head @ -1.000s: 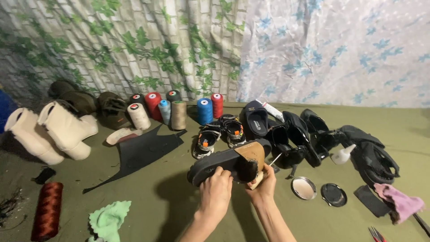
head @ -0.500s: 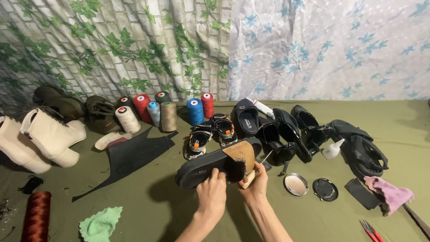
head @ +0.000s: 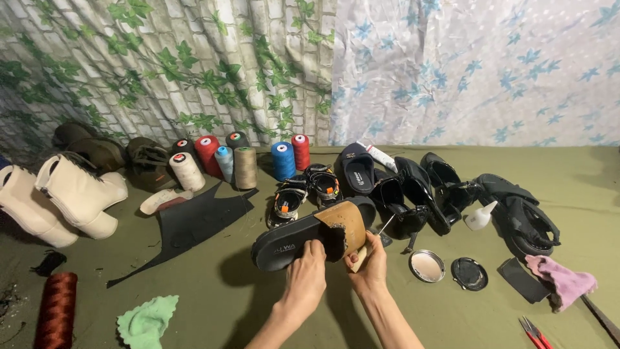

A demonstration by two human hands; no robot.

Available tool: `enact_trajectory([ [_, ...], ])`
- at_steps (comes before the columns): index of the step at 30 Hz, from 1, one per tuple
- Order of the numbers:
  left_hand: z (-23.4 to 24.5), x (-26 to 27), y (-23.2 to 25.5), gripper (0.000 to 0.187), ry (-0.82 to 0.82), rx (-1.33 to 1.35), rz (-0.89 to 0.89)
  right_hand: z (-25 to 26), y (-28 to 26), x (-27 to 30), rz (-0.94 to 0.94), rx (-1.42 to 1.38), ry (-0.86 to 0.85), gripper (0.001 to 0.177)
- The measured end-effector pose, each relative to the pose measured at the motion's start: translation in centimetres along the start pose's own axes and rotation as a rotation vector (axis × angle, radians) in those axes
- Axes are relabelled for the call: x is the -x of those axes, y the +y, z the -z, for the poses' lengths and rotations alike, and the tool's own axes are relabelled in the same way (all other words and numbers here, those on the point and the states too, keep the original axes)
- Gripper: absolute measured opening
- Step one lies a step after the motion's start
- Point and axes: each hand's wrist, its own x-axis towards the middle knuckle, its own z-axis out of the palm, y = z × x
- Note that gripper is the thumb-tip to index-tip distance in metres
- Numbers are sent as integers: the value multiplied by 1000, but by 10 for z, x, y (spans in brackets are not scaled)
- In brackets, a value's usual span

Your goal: The person uses a pointed awl to repeatedly puncture the upper part of a brown slide sandal. They hold the sandal with one hand and guide the tool with the other, working on the strap area while surrounded by other footwear and repair supplies.

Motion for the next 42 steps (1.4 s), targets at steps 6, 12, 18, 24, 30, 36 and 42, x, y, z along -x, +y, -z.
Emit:
enact_trajectory([
  [6,8,-10,-8,11,-21,82,10,-1,5,5,20,18,18,23],
  [12,-41,-20,-26,11,-33,-72,48,-7,8,21,89,184,58,15],
  [18,-42,-19,-31,8,-112,-123,-168,-2,11,13,98,198,43,15],
  [24,-60,-21,-45,22,-203,-301,-316,-5,11,15,58,192,166,15],
  [30,-20,-14,-42,26,-161,-221,-332,-19,1,23,6,272,49,14],
  [36,30,-20,-35,27,-206,616,70,-30,-4,29,-57,297,55,15],
  [42,27,-32,-79,13,-577,1176,257,-26,-3,18,-109,333,-22,10],
])
